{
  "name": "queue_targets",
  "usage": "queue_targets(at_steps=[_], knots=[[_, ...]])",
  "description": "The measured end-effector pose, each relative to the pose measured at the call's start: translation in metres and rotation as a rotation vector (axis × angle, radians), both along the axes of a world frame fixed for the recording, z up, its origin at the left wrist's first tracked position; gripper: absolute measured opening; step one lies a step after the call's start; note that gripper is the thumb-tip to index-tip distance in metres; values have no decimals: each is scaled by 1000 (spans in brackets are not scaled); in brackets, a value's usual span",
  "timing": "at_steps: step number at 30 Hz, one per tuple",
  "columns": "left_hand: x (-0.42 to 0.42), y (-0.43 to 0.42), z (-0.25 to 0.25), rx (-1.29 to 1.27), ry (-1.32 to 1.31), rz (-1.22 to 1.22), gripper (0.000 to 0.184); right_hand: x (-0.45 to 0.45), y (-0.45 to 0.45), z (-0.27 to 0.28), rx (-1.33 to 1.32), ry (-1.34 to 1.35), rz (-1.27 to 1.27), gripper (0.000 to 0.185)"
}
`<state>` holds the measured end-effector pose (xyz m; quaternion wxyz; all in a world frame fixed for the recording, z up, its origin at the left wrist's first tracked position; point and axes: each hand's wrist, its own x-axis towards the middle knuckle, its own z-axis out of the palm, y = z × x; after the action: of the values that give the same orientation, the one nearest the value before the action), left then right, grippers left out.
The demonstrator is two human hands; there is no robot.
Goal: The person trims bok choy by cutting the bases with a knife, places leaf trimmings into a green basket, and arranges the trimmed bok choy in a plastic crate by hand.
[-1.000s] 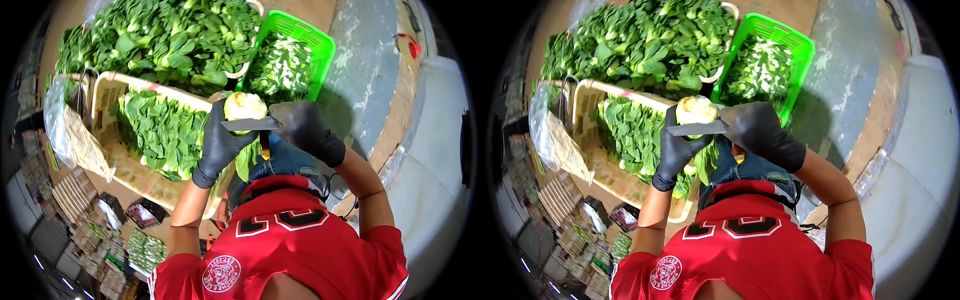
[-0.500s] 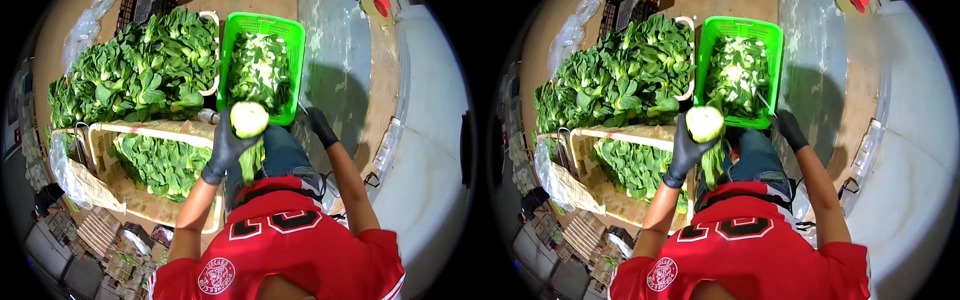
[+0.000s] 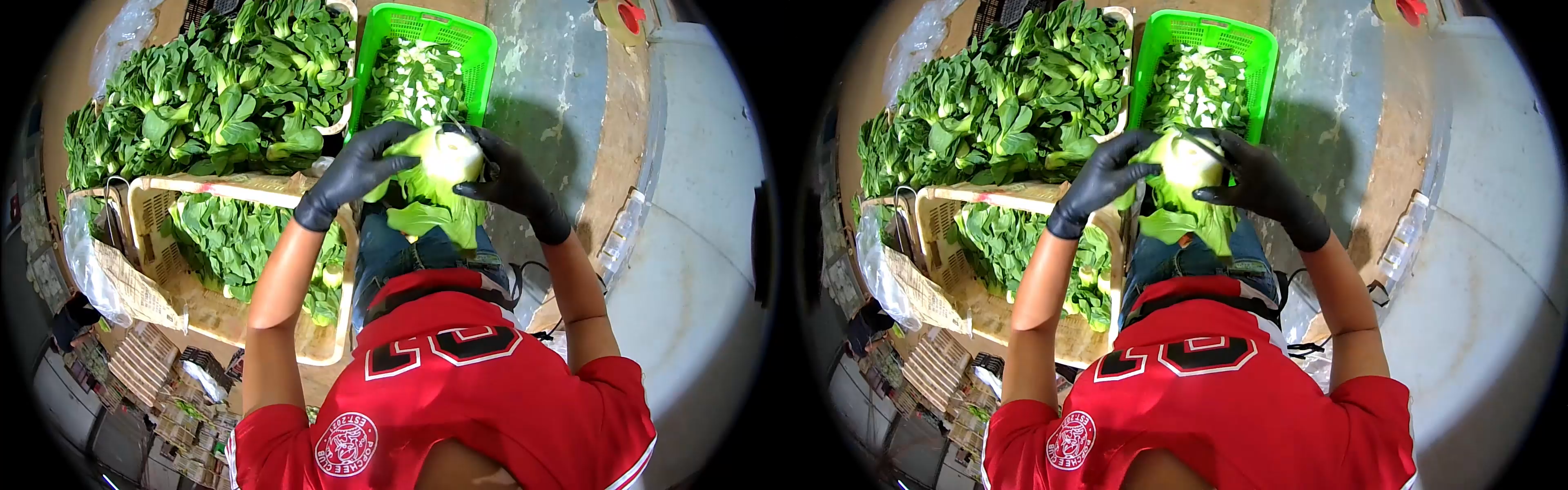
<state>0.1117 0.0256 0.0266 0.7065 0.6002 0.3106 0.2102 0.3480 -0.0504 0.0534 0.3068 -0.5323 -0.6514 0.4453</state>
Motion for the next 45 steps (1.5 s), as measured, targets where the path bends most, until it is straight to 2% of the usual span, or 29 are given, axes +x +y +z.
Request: queue_targets(at_steps=[1,2,3,5,7,8,9,11,12,15,17,19,20,23,24,25,27,35,38,41,43,45], knots=[[4,3,-6,-209,-88,52,34,3,-3,-2,-12,-4,2,74],[8,9,-11,-126,-6,124,29,6,-5,-5,-23,-9,4,74],[11,14,-17,-58,50,177,45,7,-6,-6,-35,-13,4,74],[15,13,-24,900,583,335,72,4,-10,-2,-137,31,-59,75],[16,-5,-10,828,491,272,93,-2,-12,1,-231,55,-174,75],[19,-16,-1,590,390,178,93,-7,-9,-1,-208,104,-164,74],[21,-23,-1,230,266,10,88,-15,-8,-3,-190,155,-153,74],[24,-32,-2,36,161,68,78,-25,-6,-7,-152,258,-127,74],[24,-33,-2,-57,108,95,74,-24,-4,-6,-80,179,-86,68],[15,-39,2,9,136,131,73,-9,2,-3,-105,75,116,61],[6,-47,-2,-82,23,169,73,13,10,7,-501,227,-17,48],[-4,-48,4,-87,10,251,74,15,19,9,82,-63,-11,45],[-10,-46,10,-26,49,239,76,20,19,13,91,-310,-60,35],[-17,-44,14,208,79,277,81,15,15,33,-129,-716,-71,25],[-20,-45,13,202,118,281,80,9,6,32,43,-688,-6,22],[-22,-46,15,276,169,277,79,5,5,35,329,-596,114,17],[-24,-45,21,432,265,256,79,-12,-7,48,58,-603,177,20],[-33,-48,29,853,441,309,77,-17,-11,57,-86,-617,267,20],[-34,-46,30,935,407,348,77,-15,-15,53,-95,-616,269,20],[-34,-45,36,1012,432,289,77,-16,-15,52,-95,-688,278,19],[-32,-51,39,969,468,156,77,-15,-15,50,-88,-731,278,19],[-27,-57,40,775,466,160,76,-13,-14,46,-58,-742,282,18]])
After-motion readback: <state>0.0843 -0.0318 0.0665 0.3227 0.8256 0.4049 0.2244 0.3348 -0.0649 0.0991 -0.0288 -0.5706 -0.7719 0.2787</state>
